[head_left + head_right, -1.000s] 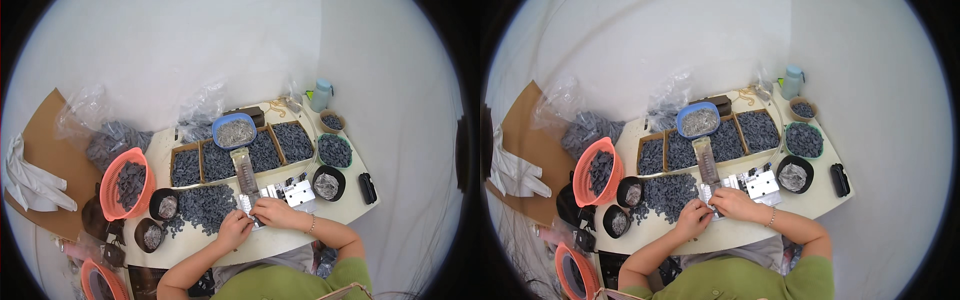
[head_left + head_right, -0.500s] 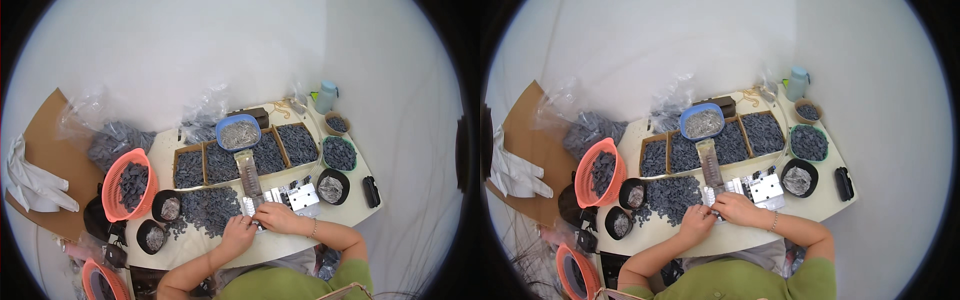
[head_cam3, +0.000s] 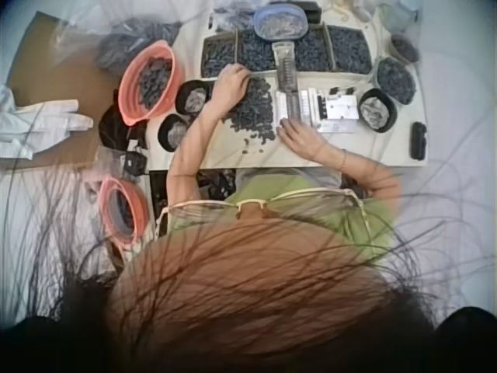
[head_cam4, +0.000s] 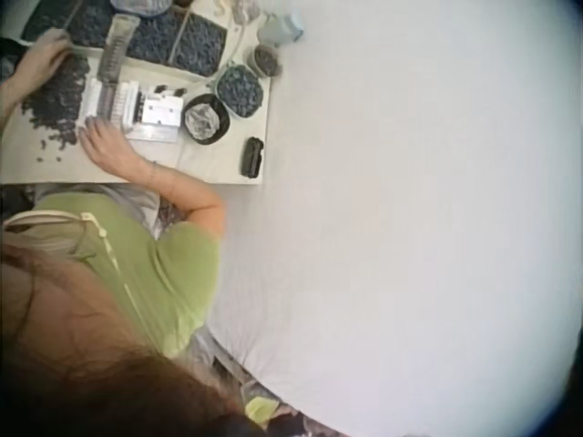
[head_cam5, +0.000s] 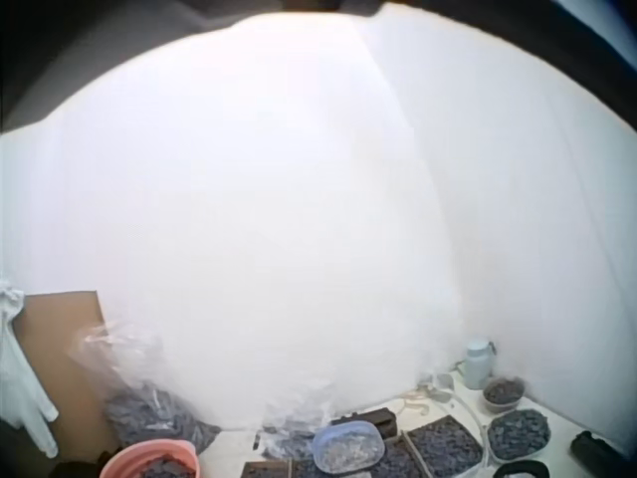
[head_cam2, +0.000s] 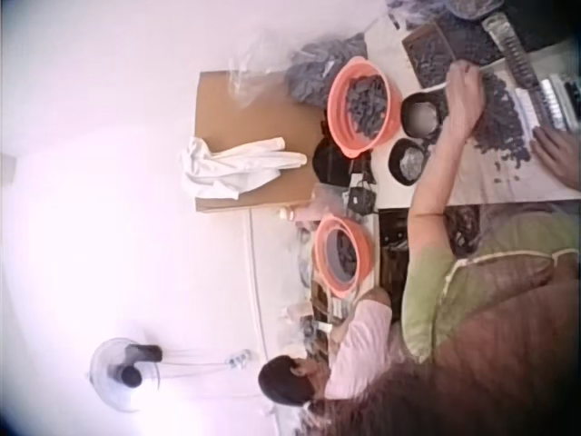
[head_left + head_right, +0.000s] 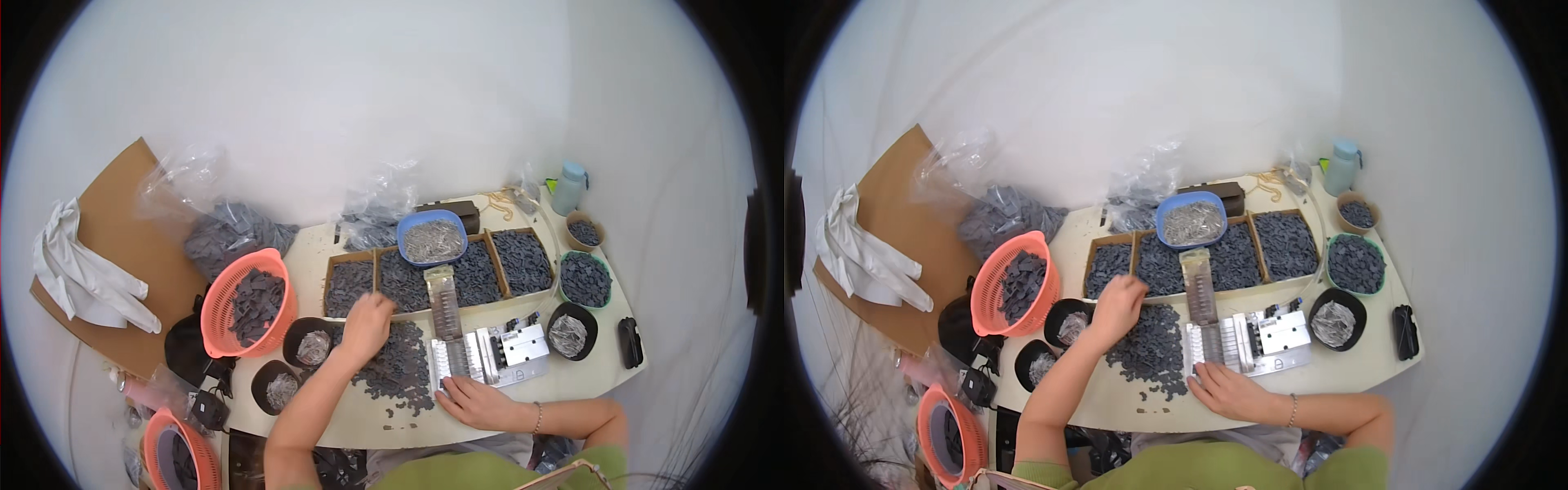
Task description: The person inserts plastic pieces and metal pins into a fixture by hand, presses the fixture mechanism to assemble the components, and handles the finished parts.
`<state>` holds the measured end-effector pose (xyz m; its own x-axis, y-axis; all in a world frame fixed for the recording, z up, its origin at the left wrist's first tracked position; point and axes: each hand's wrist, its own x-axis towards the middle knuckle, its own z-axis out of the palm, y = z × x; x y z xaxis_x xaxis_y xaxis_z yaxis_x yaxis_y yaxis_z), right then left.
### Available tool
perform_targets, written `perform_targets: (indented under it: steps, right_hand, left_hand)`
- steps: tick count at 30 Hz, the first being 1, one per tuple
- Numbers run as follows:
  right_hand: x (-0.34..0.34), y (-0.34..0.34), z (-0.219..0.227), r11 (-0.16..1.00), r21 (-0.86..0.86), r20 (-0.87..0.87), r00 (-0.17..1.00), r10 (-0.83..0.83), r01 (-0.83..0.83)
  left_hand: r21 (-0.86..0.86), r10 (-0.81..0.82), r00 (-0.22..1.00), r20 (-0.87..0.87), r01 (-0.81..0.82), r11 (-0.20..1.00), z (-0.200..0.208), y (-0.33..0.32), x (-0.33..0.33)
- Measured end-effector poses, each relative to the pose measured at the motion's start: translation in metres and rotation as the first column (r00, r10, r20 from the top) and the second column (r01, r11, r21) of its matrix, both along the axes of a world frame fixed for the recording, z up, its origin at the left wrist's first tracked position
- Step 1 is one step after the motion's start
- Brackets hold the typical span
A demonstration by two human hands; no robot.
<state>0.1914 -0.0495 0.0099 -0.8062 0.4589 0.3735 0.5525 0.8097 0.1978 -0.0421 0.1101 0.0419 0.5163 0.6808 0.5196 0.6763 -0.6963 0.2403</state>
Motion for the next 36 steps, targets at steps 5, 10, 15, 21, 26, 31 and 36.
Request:
perform_targets:
  steps: [5, 10, 15, 21, 26, 31, 36]
  right_hand:
    - [0.005, -0.002, -0.004, 1.000, -0.011, -0.012, 1.000, -0.017, 0.017]
    - [0.018, 0.016, 0.005, 0.872, -0.484, -0.292, 0.952, -0.091, -0.065]
    - [0.060, 0.105, 0.027, 0.938, -0.292, -0.342, 0.896, -0.285, 0.187]
    - [0.060, 0.188, 0.006, 0.902, -0.143, -0.291, 0.853, -0.433, 0.408]
    - [0.056, 0.197, 0.006, 0.869, -0.059, -0.187, 0.849, -0.494, 0.492]
    - [0.048, 0.170, 0.028, 0.864, -0.234, -0.509, 0.701, -0.500, 0.447]
    - [0.032, 0.103, 0.040, 0.810, -0.581, -0.518, 0.731, -0.444, 0.080]
  left_hand:
    - [0.024, 0.165, 0.980, -0.110, -0.164, 0.986, -0.013, 0.071, 0.034]
    - [-0.012, 0.256, 0.943, -0.211, -0.265, 0.964, -0.030, 0.097, 0.043]
    - [-0.033, 0.167, 0.981, -0.098, -0.171, 0.985, -0.011, 0.072, 0.035]
    - [-0.450, -0.046, 0.924, 0.379, 0.227, 0.864, -0.007, -0.017, 0.040]
    - [-0.570, -0.059, 0.907, 0.417, 0.312, 0.761, -0.020, -0.072, 0.039]
    - [-0.176, -0.278, 0.960, 0.044, 0.281, 0.943, -0.041, -0.102, 0.040]
    - [0.006, -0.287, 0.907, -0.309, 0.304, 0.953, -0.042, -0.129, 0.043]
